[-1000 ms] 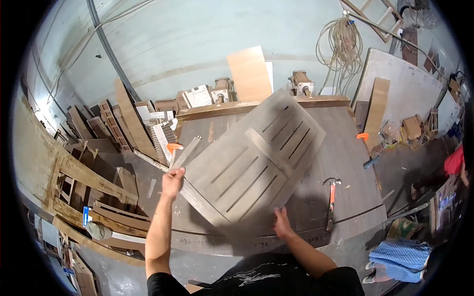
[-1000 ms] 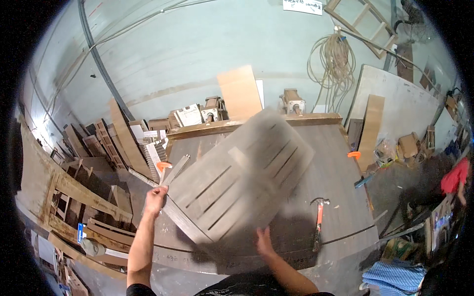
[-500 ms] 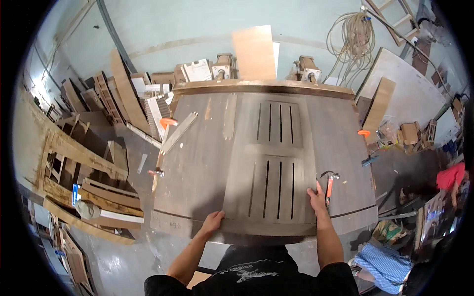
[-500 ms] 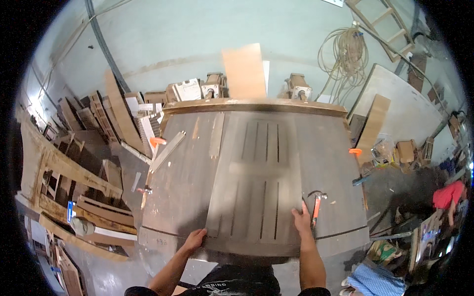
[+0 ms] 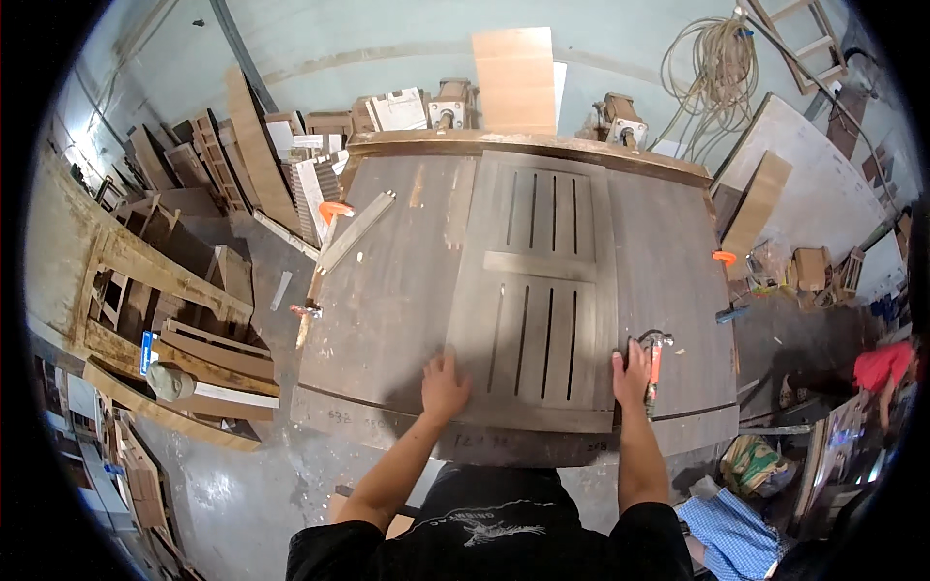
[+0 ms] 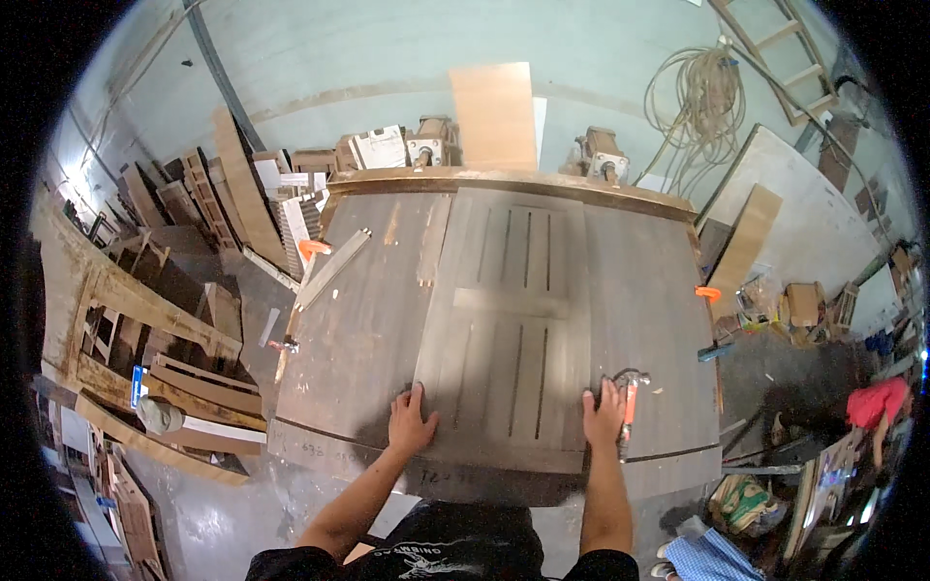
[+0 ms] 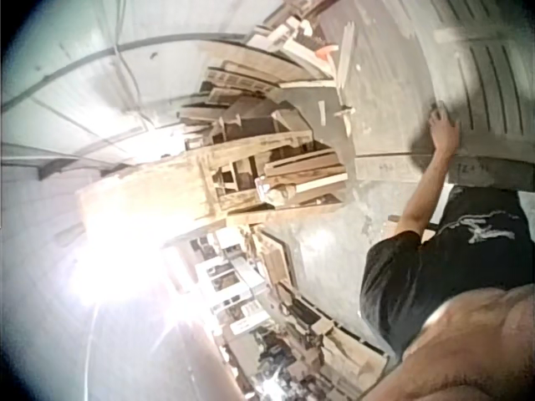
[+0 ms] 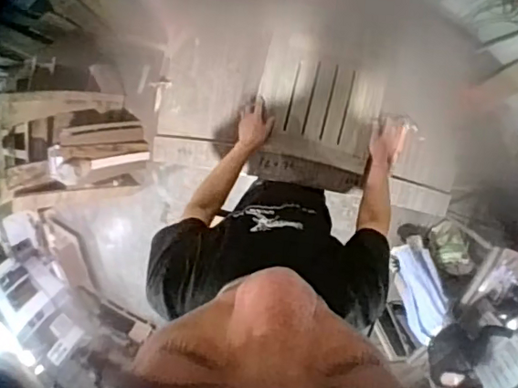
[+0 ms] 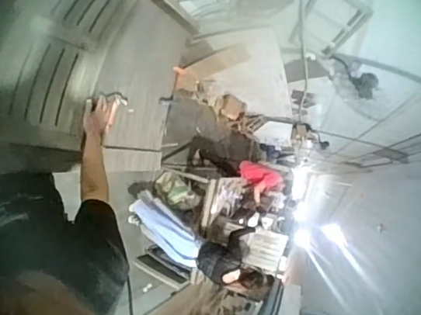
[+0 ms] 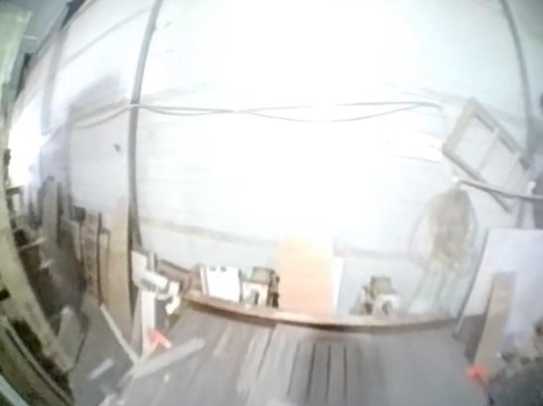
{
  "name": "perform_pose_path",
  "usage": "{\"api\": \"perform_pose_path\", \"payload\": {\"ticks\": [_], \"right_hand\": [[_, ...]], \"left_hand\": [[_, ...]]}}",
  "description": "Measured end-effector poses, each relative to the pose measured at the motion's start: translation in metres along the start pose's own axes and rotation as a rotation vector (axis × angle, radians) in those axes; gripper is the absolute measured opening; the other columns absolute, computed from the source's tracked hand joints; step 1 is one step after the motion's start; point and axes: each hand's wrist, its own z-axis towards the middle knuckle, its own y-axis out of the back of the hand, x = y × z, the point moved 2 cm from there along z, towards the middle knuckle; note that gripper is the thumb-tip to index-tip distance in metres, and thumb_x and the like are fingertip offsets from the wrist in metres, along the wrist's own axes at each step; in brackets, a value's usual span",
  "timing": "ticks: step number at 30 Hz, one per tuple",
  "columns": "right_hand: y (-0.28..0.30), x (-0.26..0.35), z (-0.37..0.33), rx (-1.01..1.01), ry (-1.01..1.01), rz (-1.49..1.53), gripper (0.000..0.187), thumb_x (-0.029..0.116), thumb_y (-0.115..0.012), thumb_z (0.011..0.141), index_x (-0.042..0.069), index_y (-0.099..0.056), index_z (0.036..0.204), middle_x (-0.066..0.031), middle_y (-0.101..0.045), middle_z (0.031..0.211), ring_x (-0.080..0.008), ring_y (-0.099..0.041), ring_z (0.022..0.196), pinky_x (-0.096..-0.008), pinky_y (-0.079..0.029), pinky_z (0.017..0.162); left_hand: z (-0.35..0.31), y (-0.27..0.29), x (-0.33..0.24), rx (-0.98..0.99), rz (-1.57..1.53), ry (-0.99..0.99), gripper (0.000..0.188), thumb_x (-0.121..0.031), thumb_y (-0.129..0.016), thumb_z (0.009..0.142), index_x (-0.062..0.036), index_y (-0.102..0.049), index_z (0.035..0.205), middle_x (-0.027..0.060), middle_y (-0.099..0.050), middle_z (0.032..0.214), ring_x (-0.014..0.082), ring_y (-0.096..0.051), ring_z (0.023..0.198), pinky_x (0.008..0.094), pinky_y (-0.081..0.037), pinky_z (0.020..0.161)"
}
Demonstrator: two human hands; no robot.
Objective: The person aligns wooden slats within a frame on a workbench, hammers the edges of the frame to secure the slats together, and then moves the completed shutter panel to a stack on the floor.
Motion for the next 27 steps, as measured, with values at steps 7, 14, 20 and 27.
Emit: {"api": "perform_pose_path", "payload": {"ticks": [7, 14, 20, 27], "right_hand": [[0.005, 0.002, 0.024, -0.074, -0.082, 0.04, 0.066, 0.048, -0.068, 0.086, 0.008, -0.055, 0.137, -0.0153, -0.052, 0.135, -0.0371, -0.046, 0.126, -0.0483, -0.036, 0.106], [-0.015, 0.064, 0.033, -0.146, 0.027, -0.118, 0.073, 0.041, -0.069, 0.086, 0.006, -0.045, 0.144, -0.0167, -0.044, 0.144, -0.0372, -0.034, 0.136, -0.0535, -0.026, 0.112], [-0.02, 0.059, 0.029, -0.036, -0.047, -0.007, 0.056, 0.032, -0.071, 0.086, 0.013, -0.057, 0.136, -0.019, -0.047, 0.139, -0.0377, -0.046, 0.127, -0.0563, -0.028, 0.111], [-0.017, 0.069, 0.026, -0.034, -0.033, 0.058, 0.043, 0.029, -0.069, 0.088, 0.018, -0.063, 0.13, -0.019, -0.047, 0.136, -0.039, -0.052, 0.118, -0.0567, -0.031, 0.108]], "left_hand": [[0.013, 0.001, -0.015, -0.027, 0.083, -0.022, 0.068, -0.022, -0.075, 0.08, -0.0121, -0.046, 0.141, 0.0215, -0.048, 0.125, 0.0415, -0.047, 0.115, 0.0496, -0.041, 0.099], [0.039, -0.005, -0.016, -0.001, 0.046, 0.004, 0.064, -0.023, -0.075, 0.081, -0.0131, -0.05, 0.138, 0.0201, -0.049, 0.12, 0.0403, -0.048, 0.112, 0.0489, -0.045, 0.095], [0.028, 0.003, -0.035, 0.097, 0.112, 0.157, 0.054, -0.025, -0.073, 0.08, -0.017, -0.056, 0.13, 0.0156, -0.051, 0.119, 0.0386, -0.05, 0.112, 0.0496, -0.05, 0.088], [0.036, 0.005, -0.025, 0.093, 0.124, 0.108, 0.059, -0.028, -0.075, 0.081, -0.0179, -0.053, 0.134, 0.0165, -0.05, 0.12, 0.0379, -0.049, 0.113, 0.0469, -0.047, 0.093]]}}
